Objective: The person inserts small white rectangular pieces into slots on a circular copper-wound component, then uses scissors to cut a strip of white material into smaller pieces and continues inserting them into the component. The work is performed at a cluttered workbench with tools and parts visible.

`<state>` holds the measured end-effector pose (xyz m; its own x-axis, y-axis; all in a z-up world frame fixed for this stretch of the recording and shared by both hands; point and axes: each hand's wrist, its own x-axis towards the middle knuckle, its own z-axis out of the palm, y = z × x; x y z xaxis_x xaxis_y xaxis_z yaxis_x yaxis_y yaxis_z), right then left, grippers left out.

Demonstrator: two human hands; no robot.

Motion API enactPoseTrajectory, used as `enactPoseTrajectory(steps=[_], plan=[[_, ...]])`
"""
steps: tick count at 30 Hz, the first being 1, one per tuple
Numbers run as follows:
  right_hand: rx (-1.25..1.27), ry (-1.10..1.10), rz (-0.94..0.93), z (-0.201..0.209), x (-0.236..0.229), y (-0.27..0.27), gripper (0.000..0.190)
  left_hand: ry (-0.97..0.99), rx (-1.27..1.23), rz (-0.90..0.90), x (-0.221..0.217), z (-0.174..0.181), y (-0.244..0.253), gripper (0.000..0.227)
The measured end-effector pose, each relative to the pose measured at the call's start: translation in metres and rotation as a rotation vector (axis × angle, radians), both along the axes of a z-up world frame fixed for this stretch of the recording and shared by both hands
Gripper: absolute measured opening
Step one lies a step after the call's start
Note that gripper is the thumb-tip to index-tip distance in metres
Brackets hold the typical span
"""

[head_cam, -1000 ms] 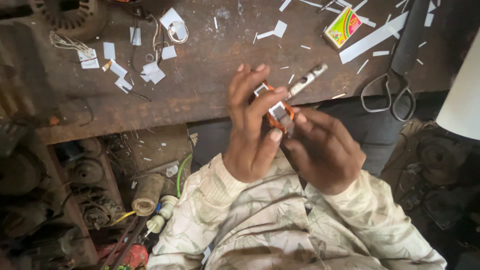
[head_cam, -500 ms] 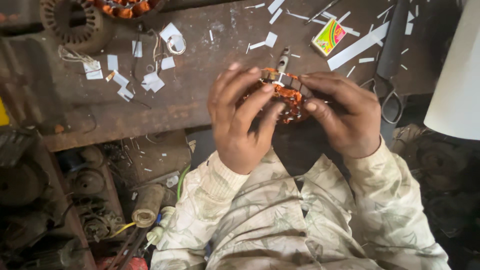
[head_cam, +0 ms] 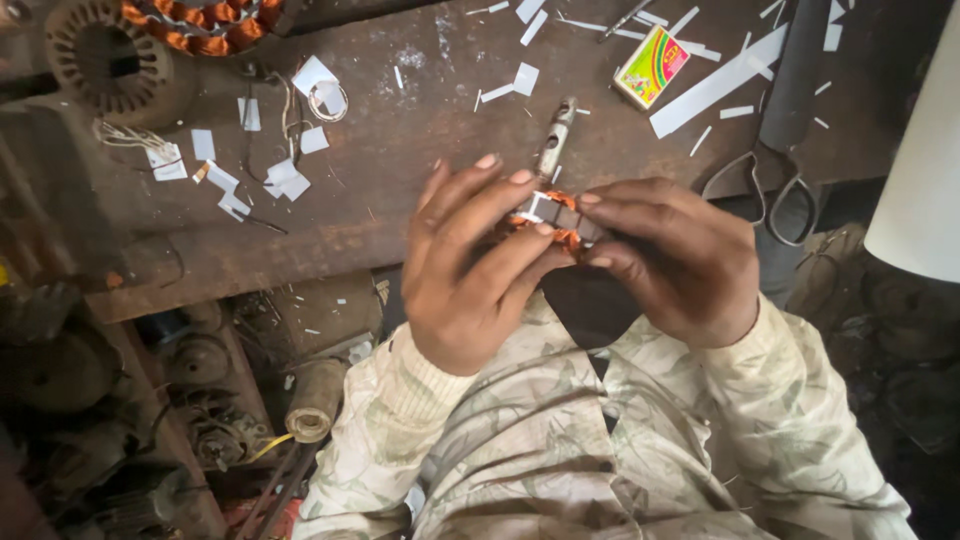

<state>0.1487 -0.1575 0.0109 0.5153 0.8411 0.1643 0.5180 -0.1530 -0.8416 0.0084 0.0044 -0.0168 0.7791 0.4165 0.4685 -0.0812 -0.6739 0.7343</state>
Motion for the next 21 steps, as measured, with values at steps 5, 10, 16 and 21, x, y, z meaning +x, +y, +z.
enactPoseTrajectory(steps=[5, 10, 16, 21], plan=[[-0.018, -0.067, 0.034, 0.006, -0.006, 0.006, 0.035, 0.066, -0.092, 0.010, -0.011, 0.016, 0.001, 0.035], [-0.007, -0.103, 0.020, 0.008, -0.016, 0.007, 0.034, 0.126, -0.172, 0.034, -0.015, 0.024, -0.003, 0.026], [0.012, -0.094, 0.000, 0.009, -0.021, 0.009, 0.032, 0.093, -0.218, -0.006, -0.014, 0.016, 0.000, 0.022], [0.000, -0.087, -0.010, 0.010, -0.020, 0.012, 0.032, 0.023, -0.163, -0.010, -0.011, 0.007, 0.000, 0.020]])
